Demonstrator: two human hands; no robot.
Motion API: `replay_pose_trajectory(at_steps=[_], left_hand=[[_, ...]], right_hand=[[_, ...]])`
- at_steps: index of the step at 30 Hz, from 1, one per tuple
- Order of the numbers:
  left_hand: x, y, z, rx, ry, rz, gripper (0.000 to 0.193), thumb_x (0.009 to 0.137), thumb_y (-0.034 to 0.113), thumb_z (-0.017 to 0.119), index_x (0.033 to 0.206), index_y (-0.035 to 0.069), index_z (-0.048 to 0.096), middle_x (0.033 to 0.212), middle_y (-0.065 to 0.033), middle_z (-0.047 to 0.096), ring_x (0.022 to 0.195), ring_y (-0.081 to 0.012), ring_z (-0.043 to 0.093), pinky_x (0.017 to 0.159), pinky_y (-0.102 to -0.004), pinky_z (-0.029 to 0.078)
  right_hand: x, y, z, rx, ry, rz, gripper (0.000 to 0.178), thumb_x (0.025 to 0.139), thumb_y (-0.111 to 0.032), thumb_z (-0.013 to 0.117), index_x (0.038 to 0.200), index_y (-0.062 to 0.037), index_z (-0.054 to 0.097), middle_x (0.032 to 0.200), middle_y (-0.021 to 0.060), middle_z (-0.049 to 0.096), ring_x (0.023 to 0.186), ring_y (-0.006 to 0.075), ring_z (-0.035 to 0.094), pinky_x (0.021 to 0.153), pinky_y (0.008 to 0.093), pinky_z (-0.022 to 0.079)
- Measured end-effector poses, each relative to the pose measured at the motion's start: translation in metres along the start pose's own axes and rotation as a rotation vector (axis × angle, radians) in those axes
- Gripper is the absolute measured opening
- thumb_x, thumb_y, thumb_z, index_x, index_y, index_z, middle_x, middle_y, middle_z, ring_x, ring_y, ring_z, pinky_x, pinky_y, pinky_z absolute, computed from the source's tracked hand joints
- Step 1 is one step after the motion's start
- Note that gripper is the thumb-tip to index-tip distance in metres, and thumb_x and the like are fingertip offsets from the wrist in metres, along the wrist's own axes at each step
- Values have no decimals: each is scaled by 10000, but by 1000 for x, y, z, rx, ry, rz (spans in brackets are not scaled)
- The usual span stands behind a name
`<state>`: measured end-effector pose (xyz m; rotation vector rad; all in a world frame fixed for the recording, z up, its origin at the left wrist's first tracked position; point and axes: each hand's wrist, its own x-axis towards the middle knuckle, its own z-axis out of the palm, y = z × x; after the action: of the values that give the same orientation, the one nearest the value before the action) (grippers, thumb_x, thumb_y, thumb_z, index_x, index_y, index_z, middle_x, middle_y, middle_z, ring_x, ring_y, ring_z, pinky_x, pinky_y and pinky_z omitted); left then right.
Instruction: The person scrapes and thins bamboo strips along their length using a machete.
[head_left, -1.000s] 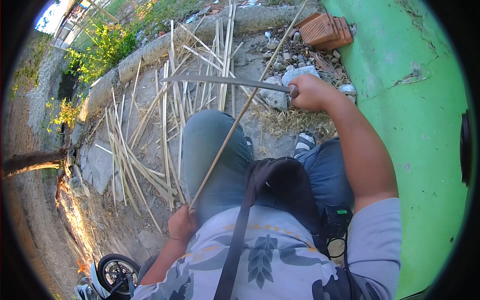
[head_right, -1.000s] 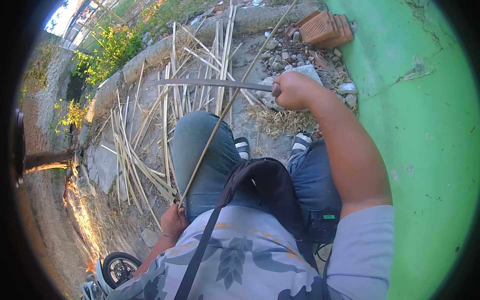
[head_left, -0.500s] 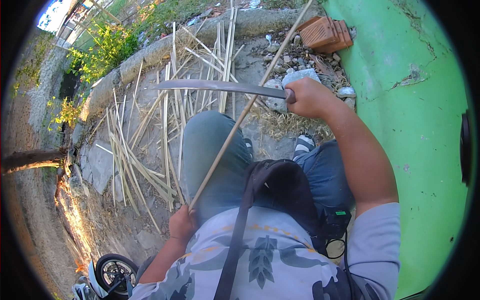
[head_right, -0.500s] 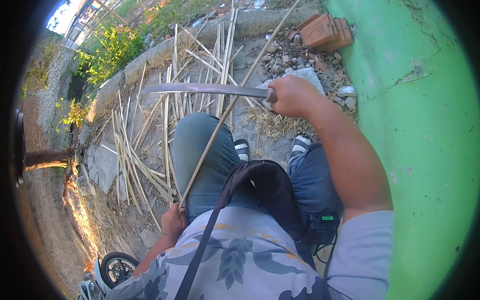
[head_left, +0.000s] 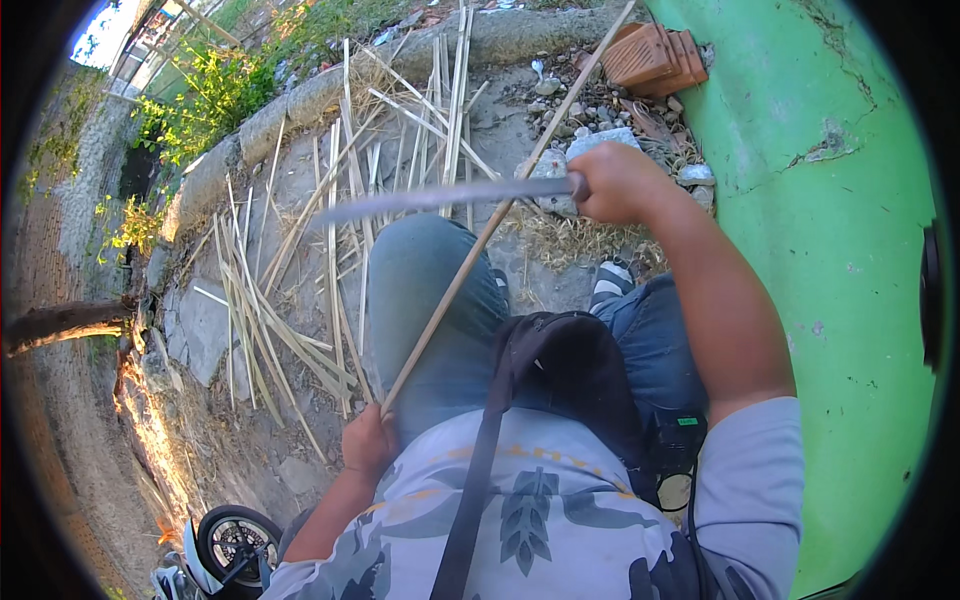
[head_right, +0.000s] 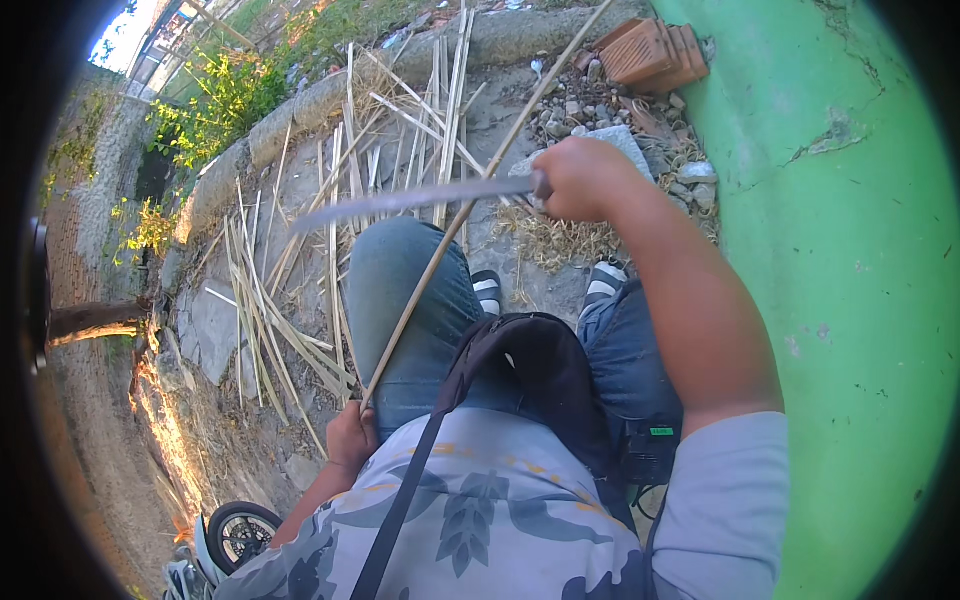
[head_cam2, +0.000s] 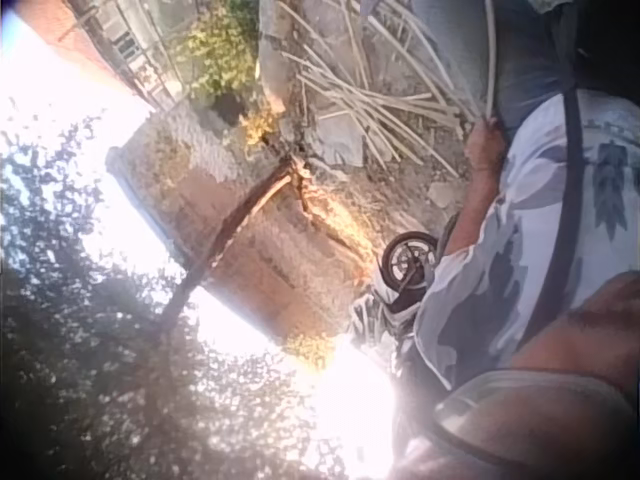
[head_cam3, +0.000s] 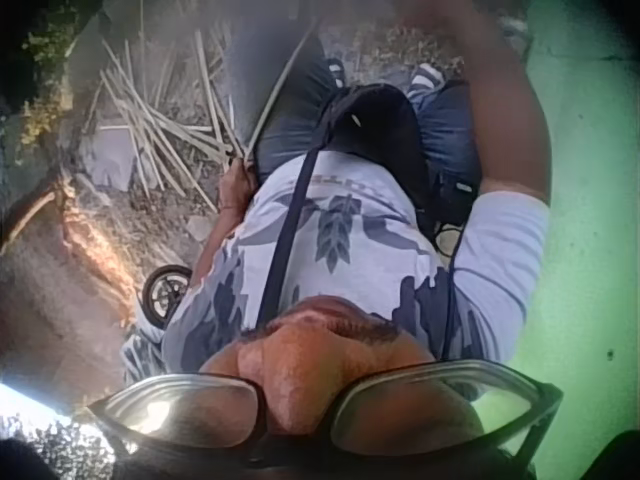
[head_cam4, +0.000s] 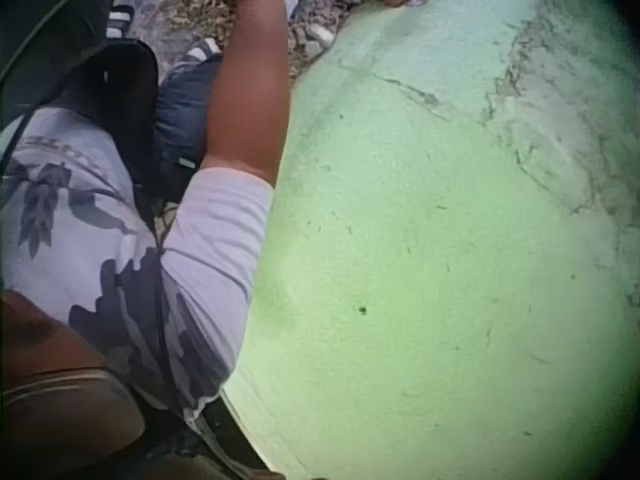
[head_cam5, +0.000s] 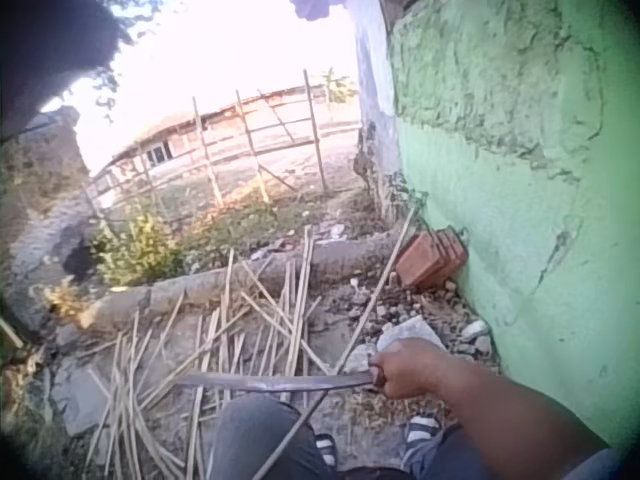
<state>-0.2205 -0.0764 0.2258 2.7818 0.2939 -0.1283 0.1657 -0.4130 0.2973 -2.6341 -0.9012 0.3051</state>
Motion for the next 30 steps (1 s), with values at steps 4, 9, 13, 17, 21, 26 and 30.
replay_pose_trajectory(at_steps=[4, 9, 13, 17, 21, 26, 30], left_hand=[[4, 1, 0, 28, -30, 1, 186, 911, 224, 577, 876, 50, 521, 680, -211, 610, 630, -442, 614, 572, -527, 487], [-2, -4, 3, 24, -2, -12, 191, 908, 218, 582, 862, 47, 512, 678, -214, 607, 624, -443, 612, 567, -524, 485], [2, -2, 2, 9, -2, 28, 185, 907, 215, 580, 868, 46, 516, 678, -214, 607, 625, -442, 612, 570, -526, 488], [2, -1, 2, 13, -13, 4, 189, 906, 218, 580, 875, 41, 521, 685, -218, 609, 637, -448, 614, 573, -531, 485], [-1, -4, 4, -11, 1, -16, 199, 910, 229, 577, 887, 39, 526, 690, -220, 612, 641, -447, 616, 574, -533, 485], [-1, -5, 5, 15, -23, 6, 192, 912, 235, 579, 897, 50, 531, 697, -214, 616, 650, -442, 620, 576, -527, 488], [0, -5, 4, 0, 0, 14, 186, 912, 234, 584, 888, 59, 525, 705, -209, 619, 656, -441, 620, 573, -524, 483]], right_hand=[[5, 27, 5, 54, 58, 77, 191, 807, -218, 603, 879, -77, 708, 836, 182, 689, 835, 386, 665, 774, 472, 535], [-3, -8, -5, 11, 11, 1, 196, 817, -220, 595, 882, -72, 707, 851, 191, 688, 826, 395, 659, 772, 480, 530], [8, 27, 2, 33, 2, 44, 193, 814, -224, 600, 868, -69, 701, 841, 205, 682, 821, 397, 657, 771, 477, 530], [8, 39, 8, 83, 10, 148, 186, 800, -218, 614, 868, -69, 702, 835, 200, 684, 828, 390, 661, 776, 468, 538], [1, 6, 4, 81, 56, -1, 159, 804, -199, 610, 825, -55, 674, 790, 205, 661, 779, 408, 638, 722, 477, 511], [1, 31, -4, -74, 36, -16, 172, 785, -205, 640, 884, -83, 709, 828, 193, 686, 833, 382, 668, 756, 468, 528], [5, 36, -7, 144, 121, 144, 165, 771, -203, 658, 889, -99, 710, 846, 172, 695, 829, 375, 670, 766, 468, 535]])
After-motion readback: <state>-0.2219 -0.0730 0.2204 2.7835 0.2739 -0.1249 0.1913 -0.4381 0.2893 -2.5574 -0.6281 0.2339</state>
